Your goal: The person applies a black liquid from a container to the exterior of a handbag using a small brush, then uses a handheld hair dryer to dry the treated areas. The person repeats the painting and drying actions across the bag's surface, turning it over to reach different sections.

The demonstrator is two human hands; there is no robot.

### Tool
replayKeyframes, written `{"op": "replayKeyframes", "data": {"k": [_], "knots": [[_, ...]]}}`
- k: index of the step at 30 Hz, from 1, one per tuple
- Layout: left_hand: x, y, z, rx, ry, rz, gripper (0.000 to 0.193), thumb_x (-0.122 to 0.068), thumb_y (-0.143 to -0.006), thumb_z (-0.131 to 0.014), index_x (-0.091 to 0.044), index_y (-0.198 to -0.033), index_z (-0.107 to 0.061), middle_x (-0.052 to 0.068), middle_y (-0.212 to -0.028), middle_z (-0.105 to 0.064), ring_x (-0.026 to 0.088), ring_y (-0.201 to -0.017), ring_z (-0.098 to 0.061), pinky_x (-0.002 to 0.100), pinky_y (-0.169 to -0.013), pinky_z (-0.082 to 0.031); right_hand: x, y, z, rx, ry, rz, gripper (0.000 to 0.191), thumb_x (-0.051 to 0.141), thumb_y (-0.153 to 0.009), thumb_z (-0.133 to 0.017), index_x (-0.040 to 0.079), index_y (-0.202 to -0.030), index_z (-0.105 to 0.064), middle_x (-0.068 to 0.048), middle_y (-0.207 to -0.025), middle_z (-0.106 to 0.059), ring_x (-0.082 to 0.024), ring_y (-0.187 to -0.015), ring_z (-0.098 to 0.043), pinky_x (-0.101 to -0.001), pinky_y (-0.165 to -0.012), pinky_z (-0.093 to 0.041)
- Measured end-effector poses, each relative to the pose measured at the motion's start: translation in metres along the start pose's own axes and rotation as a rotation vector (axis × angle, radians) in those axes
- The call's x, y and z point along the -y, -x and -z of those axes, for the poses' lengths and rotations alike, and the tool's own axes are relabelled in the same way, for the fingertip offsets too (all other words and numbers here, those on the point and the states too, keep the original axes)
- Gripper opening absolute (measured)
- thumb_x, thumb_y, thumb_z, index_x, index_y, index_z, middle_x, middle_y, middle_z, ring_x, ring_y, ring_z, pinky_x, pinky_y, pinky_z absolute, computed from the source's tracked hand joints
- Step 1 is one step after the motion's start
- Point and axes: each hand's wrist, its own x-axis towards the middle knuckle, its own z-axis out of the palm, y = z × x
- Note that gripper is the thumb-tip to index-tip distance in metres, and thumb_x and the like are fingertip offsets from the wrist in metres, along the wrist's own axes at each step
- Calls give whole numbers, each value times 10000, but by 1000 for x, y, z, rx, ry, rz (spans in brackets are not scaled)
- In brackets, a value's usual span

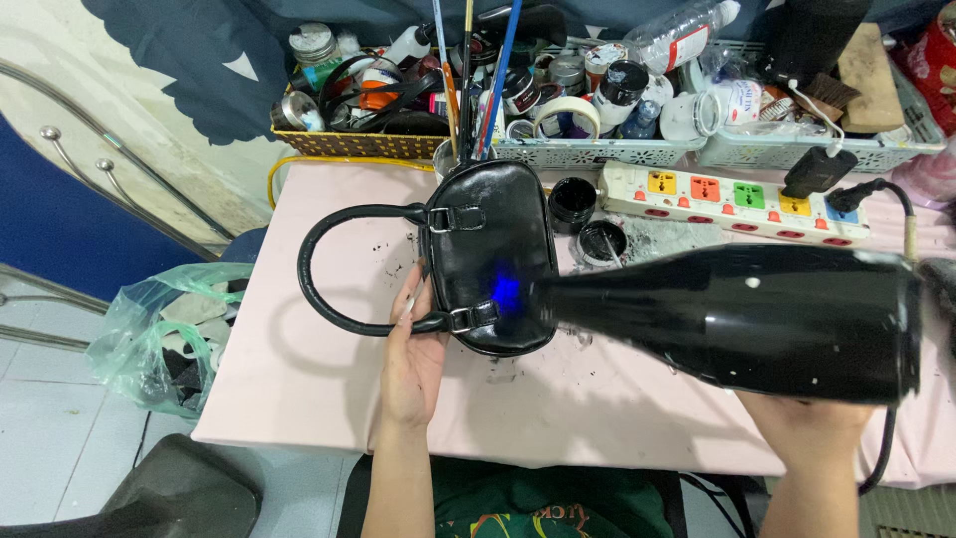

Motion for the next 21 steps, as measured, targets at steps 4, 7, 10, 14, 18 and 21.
{"op": "replayKeyframes", "data": {"k": [4,7,10,14,18,21], "knots": [[-4,-1,-3,12,90,16,620,-296,-1072,-282,11,-1610,-235,168,-1661,-346,249,-1489,-383,418,-1200,-324,-5,-2,7,66,105,51,416,104,-796,-924,37,-1142,-703,-107,-1114,-728,-224,-957,-721,-292,-870,-550],[-4,-2,-2,2,87,37,627,-310,-1076,-284,27,-1604,-252,179,-1658,-353,254,-1484,-380,413,-1194,-322,-9,1,10,110,169,25,419,92,-734,-930,40,-1087,-711,-109,-1053,-733,-221,-869,-719,-297,-780,-544],[-2,-3,-1,10,82,27,625,-306,-1074,-292,29,-1600,-254,186,-1658,-349,260,-1490,-376,418,-1200,-320,-13,6,3,39,177,107,469,108,-802,-918,14,-1197,-683,-132,-1135,-717,-263,-1017,-721,-319,-906,-560],[1,-2,3,13,67,4,615,-295,-1076,-300,30,-1597,-259,185,-1662,-340,260,-1504,-368,428,-1212,-313,-18,13,-8,-16,36,61,555,143,-797,-905,8,-1265,-640,-135,-1166,-691,-256,-1033,-696,-322,-924,-551],[4,-1,4,25,43,-34,607,-286,-1076,-302,25,-1595,-266,185,-1671,-329,263,-1518,-363,423,-1225,-306,-27,21,-15,-65,74,57,709,175,-749,-886,-36,-1338,-552,-178,-1286,-627,-290,-1172,-637,-362,-1003,-517],[4,-1,4,21,57,-36,596,-262,-1072,-316,29,-1590,-271,198,-1667,-330,271,-1517,-361,434,-1220,-310,-39,29,-3,-17,117,89,666,140,-780,-907,20,-1364,-609,-131,-1264,-680,-235,-1136,-689,-324,-1006,-549]]}}
